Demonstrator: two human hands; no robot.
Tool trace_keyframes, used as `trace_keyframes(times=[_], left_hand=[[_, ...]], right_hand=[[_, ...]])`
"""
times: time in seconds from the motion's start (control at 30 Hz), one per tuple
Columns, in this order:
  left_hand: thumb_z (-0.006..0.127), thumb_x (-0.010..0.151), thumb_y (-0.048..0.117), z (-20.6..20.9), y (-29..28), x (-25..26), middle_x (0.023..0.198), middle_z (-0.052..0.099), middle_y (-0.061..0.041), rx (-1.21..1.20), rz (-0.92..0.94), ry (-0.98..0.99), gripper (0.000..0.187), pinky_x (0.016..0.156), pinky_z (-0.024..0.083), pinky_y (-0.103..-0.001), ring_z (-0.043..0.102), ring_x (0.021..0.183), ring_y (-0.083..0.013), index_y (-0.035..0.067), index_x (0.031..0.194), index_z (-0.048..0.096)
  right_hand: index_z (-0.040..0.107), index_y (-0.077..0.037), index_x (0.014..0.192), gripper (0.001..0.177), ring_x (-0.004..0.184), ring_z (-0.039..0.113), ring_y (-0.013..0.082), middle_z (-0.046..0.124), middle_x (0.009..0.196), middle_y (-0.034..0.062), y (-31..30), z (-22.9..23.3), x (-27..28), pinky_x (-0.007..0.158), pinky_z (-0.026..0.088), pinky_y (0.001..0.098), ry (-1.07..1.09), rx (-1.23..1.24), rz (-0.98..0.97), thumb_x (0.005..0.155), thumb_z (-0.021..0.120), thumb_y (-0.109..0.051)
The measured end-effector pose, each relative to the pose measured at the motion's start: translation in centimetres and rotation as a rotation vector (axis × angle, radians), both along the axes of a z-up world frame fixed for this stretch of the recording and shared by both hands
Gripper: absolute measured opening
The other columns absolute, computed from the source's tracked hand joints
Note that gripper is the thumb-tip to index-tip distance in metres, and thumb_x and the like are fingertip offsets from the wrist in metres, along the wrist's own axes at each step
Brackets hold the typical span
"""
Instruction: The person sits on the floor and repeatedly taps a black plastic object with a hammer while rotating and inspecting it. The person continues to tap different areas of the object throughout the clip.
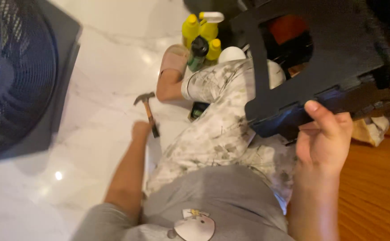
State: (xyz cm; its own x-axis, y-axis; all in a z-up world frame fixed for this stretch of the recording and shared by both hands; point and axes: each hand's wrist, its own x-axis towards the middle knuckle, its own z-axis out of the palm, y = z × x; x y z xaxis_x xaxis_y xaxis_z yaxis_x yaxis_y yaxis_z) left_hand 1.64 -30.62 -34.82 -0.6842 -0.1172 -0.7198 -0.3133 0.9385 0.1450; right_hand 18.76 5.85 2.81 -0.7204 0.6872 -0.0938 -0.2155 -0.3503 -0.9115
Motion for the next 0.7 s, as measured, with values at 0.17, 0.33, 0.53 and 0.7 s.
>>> trace_keyframes(times=[0.17, 0.33, 0.53, 0.7], left_hand=[[0.074, 0.081, 0.044, -1.4, 0.6, 3.2, 0.104, 0.075, -0.03, 0.104, 0.04, 0.116, 0.056, 0.088, 0.057, -0.048, 0.072, 0.1, -0.0429, -0.008, 0.102, 0.071], [0.082, 0.075, 0.038, -1.5, 1.1, 2.8, 0.099, 0.07, -0.03, 0.123, 0.119, 0.183, 0.061, 0.079, 0.056, -0.048, 0.071, 0.091, -0.0437, -0.009, 0.108, 0.058], [0.065, 0.089, 0.028, -0.5, 0.4, 1.9, 0.077, 0.063, -0.015, 0.612, 0.609, 0.073, 0.039, 0.046, 0.046, -0.037, 0.058, 0.055, -0.022, -0.004, 0.111, 0.058], [0.052, 0.104, 0.032, 6.6, -1.4, 1.6, 0.063, 0.05, -0.009, 0.858, 0.657, 0.167, 0.031, 0.037, 0.03, -0.031, 0.04, 0.041, -0.0137, 0.004, 0.113, 0.059]], right_hand=[[0.061, 0.006, 0.127, 0.033, 0.118, 0.068, 0.0276, 0.068, 0.127, 0.0146, -0.6, 1.0, -0.1, 0.107, 0.055, 0.044, 0.009, -0.202, -0.083, 0.096, 0.064, -0.006], [0.061, 0.01, 0.123, 0.033, 0.117, 0.068, 0.0294, 0.069, 0.126, 0.0177, -0.1, 1.0, -0.1, 0.106, 0.054, 0.0447, -0.026, -0.167, -0.091, 0.108, 0.057, -0.019], [0.068, 0.006, 0.11, 0.031, 0.105, 0.071, 0.0267, 0.072, 0.116, 0.0162, 1.0, -1.5, 0.1, 0.098, 0.057, 0.0425, -0.019, -0.284, -0.148, 0.107, 0.053, -0.02], [0.061, -0.003, 0.085, 0.025, 0.087, 0.066, 0.0244, 0.066, 0.096, 0.0132, 0.5, -10.7, 0.6, 0.081, 0.053, 0.041, -0.043, -0.309, -0.225, 0.107, 0.066, -0.014]])
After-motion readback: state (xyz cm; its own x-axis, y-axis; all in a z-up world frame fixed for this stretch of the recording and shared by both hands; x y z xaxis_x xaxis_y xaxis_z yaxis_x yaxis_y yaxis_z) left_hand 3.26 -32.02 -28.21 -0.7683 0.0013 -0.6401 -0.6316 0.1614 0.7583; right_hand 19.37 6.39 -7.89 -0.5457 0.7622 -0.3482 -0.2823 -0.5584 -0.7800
